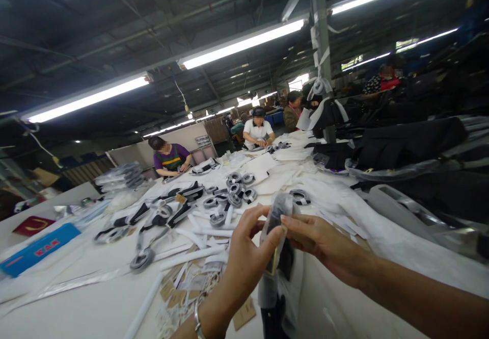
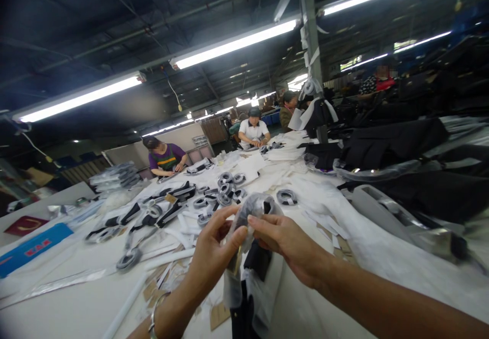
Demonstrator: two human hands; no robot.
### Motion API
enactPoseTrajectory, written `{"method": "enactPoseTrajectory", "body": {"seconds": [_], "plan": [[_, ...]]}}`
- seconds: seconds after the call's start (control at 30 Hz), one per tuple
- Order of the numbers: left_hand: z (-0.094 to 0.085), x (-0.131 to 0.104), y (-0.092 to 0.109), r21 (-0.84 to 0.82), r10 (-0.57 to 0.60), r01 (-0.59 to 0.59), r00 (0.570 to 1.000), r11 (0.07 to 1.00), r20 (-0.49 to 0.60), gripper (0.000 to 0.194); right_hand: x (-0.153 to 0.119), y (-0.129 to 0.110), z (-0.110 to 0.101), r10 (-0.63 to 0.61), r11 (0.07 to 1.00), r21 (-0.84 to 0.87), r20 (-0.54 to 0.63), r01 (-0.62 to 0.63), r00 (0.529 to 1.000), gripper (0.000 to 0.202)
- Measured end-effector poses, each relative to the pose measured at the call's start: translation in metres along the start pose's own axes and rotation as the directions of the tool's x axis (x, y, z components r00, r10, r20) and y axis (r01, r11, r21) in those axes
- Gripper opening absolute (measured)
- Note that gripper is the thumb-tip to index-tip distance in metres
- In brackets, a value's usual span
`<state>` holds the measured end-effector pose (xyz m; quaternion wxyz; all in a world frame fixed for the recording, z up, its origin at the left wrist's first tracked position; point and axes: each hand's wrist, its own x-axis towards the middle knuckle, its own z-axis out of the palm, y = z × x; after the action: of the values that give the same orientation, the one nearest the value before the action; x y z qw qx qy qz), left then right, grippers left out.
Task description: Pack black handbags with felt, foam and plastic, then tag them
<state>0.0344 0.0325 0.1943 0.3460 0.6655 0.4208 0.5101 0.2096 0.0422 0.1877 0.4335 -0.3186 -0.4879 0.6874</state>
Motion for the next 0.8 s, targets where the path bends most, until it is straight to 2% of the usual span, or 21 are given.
{"method": "enactPoseTrajectory", "body": {"seconds": [0.1,0.2,0.43,0.57,0.67,0.73,0.8], "plan": [[0.000,-0.005,0.007,0.256,0.187,-0.182,0.982,0.949,0.005,0.033,0.001,0.000,0.001,0.013,1.000,0.023,0.007,-0.013,1.000,0.045],[0.000,-0.006,0.010,0.400,0.239,-0.223,0.971,0.889,0.011,0.033,0.001,0.000,0.002,0.008,0.999,0.050,0.025,-0.009,1.000,0.043],[0.003,-0.007,0.005,0.466,0.244,-0.218,0.970,0.857,0.005,0.041,-0.002,-0.003,0.010,-0.029,0.991,0.130,0.071,0.019,0.997,0.042],[0.004,-0.009,0.005,0.511,0.255,-0.223,0.967,0.830,0.009,0.047,0.000,-0.004,0.013,-0.020,0.995,0.103,0.013,0.018,1.000,0.039],[-0.002,-0.012,0.004,0.412,0.235,-0.236,0.970,0.880,0.054,0.044,0.001,-0.004,0.011,-0.033,0.999,0.030,-0.015,0.034,0.999,0.040],[-0.008,-0.014,0.000,0.250,0.178,-0.167,0.984,0.954,-0.023,0.045,0.001,-0.004,0.008,-0.031,0.999,-0.015,-0.010,0.031,0.999,0.043],[-0.013,-0.014,-0.005,0.049,0.040,-0.033,0.987,0.998,-0.157,0.051,0.002,-0.004,0.006,-0.019,0.999,-0.039,0.012,0.020,1.000,0.044]]}}
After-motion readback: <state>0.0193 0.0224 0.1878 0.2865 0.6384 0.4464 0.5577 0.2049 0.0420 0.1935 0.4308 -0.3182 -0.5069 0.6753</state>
